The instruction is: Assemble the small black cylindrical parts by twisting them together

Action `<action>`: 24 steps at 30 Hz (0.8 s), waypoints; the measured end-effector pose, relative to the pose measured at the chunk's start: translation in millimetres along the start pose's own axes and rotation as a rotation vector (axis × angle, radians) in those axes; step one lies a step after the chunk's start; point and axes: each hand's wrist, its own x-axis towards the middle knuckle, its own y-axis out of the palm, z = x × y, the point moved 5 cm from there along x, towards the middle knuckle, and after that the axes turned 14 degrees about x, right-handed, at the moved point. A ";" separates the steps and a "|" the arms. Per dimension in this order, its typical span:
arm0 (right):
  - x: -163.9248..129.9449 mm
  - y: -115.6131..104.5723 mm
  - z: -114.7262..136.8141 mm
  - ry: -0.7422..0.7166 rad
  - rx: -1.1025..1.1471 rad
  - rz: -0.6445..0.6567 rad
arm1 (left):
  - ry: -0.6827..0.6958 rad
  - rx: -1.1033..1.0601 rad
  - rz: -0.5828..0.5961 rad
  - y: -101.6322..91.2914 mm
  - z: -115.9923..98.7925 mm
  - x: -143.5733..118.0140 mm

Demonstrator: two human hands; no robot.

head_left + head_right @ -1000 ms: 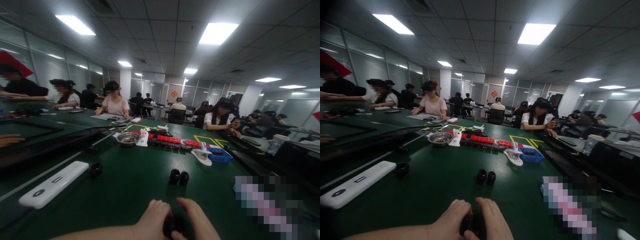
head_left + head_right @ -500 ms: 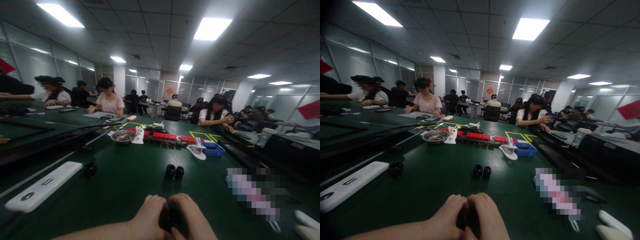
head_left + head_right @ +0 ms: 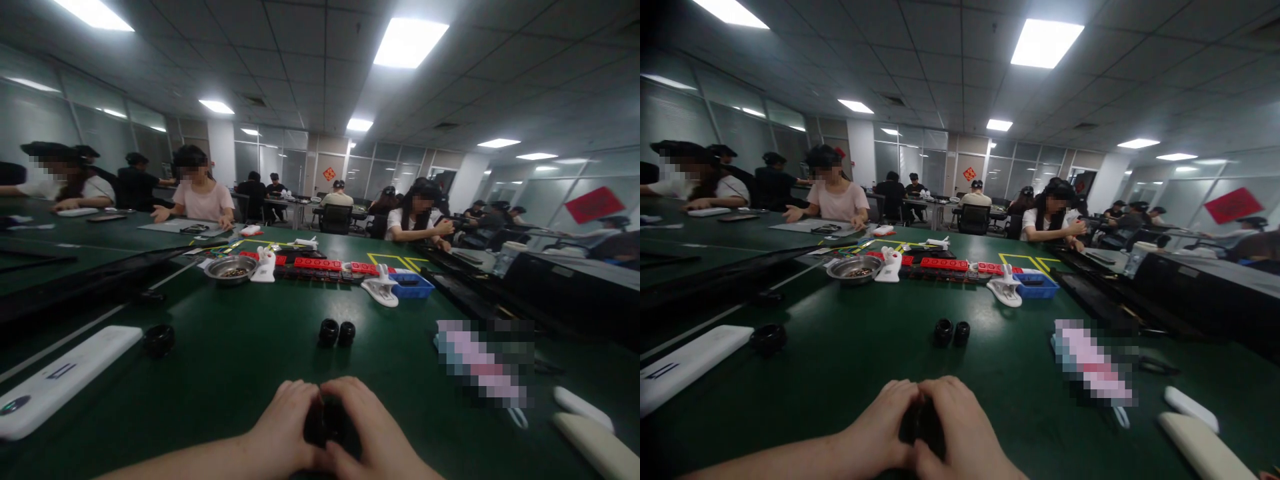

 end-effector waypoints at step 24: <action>2.3 5.2 -10.0 0.111 -0.063 -0.051 | 0.005 -0.001 -0.010 0.8 0.4 -0.7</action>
